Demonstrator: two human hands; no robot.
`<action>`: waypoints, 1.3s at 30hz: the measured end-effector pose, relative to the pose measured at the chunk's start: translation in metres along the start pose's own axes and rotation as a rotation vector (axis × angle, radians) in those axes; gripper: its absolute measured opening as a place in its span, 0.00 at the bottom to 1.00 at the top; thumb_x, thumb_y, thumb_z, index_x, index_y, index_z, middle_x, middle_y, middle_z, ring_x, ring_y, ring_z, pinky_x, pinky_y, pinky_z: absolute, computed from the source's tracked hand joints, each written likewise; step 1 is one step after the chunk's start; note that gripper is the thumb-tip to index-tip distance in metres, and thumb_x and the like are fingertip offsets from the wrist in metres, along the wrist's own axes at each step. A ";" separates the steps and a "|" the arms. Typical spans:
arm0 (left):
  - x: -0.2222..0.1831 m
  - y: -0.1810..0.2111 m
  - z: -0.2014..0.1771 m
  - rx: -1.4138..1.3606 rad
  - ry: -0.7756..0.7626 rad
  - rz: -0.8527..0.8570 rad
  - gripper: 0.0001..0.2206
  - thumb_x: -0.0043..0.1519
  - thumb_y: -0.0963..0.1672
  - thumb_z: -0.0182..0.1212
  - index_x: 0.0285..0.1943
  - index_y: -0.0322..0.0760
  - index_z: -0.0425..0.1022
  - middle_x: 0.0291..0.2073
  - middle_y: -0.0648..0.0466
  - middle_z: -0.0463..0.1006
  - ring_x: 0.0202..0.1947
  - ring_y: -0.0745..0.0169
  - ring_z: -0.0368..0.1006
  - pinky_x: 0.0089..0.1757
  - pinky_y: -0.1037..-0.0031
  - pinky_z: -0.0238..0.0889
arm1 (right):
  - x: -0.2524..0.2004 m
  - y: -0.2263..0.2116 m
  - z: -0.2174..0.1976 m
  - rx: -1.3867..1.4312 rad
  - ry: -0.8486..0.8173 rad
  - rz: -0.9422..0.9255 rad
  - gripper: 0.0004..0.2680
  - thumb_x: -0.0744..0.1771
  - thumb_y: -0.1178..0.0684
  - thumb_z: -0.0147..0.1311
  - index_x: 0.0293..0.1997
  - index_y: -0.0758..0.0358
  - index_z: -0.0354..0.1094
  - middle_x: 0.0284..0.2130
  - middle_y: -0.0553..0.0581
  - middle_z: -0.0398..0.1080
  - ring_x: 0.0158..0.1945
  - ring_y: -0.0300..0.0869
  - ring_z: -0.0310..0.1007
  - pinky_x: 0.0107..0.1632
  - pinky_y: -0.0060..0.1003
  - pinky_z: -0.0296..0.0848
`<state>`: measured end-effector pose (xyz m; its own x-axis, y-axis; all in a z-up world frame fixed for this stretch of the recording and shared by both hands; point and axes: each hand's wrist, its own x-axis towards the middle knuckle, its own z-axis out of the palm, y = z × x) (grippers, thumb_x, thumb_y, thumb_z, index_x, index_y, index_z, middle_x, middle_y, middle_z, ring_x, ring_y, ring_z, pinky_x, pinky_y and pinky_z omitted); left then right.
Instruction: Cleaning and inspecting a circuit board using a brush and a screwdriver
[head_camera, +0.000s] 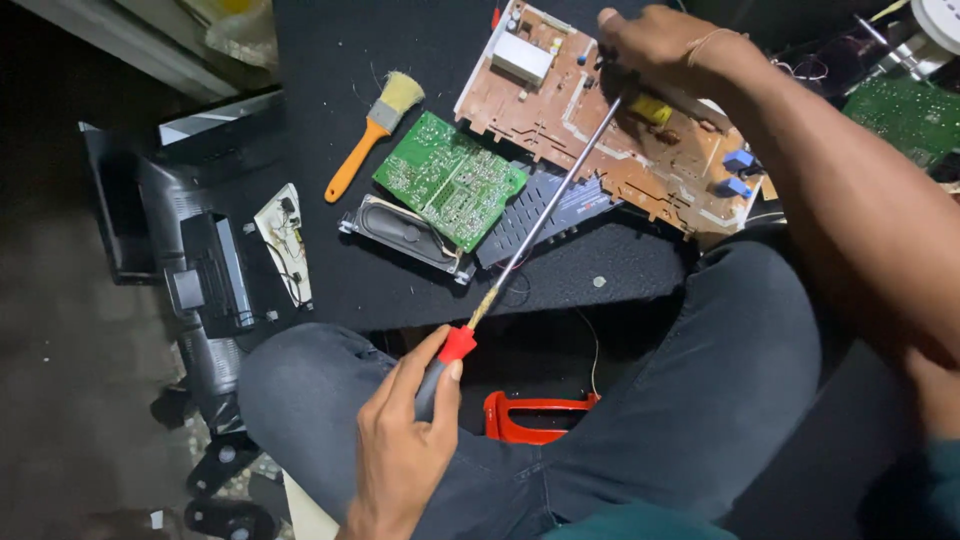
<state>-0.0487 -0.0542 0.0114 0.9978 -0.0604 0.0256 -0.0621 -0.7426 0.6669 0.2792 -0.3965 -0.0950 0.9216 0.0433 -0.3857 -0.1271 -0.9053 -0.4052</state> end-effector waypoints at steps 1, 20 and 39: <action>-0.003 -0.002 0.002 0.003 -0.012 -0.027 0.17 0.65 0.45 0.58 0.63 0.39 0.75 0.54 0.51 0.83 0.54 0.55 0.80 0.51 0.67 0.72 | -0.004 -0.004 -0.001 0.011 -0.018 -0.031 0.31 0.74 0.30 0.27 0.49 0.78 0.68 0.44 0.82 0.67 0.38 0.65 0.65 0.43 0.57 0.59; -0.015 0.058 0.019 0.619 0.207 0.296 0.16 0.70 0.48 0.59 0.66 0.46 0.76 0.32 0.63 0.70 0.26 0.72 0.70 0.27 0.75 0.62 | -0.011 -0.015 0.014 0.301 0.024 -0.027 0.11 0.73 0.47 0.36 0.43 0.63 0.62 0.30 0.63 0.67 0.29 0.50 0.66 0.35 0.47 0.67; -0.024 0.029 0.025 0.466 0.095 0.233 0.18 0.69 0.46 0.60 0.68 0.44 0.73 0.31 0.60 0.69 0.20 0.68 0.72 0.23 0.72 0.66 | -0.061 -0.037 0.001 0.614 -0.074 0.085 0.13 0.72 0.39 0.35 0.41 0.55 0.62 0.31 0.55 0.64 0.30 0.43 0.62 0.36 0.42 0.62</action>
<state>-0.0746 -0.0903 0.0115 0.9526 -0.2149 0.2153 -0.2640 -0.9356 0.2344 0.2272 -0.3649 -0.0575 0.8738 0.0312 -0.4852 -0.4068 -0.4995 -0.7648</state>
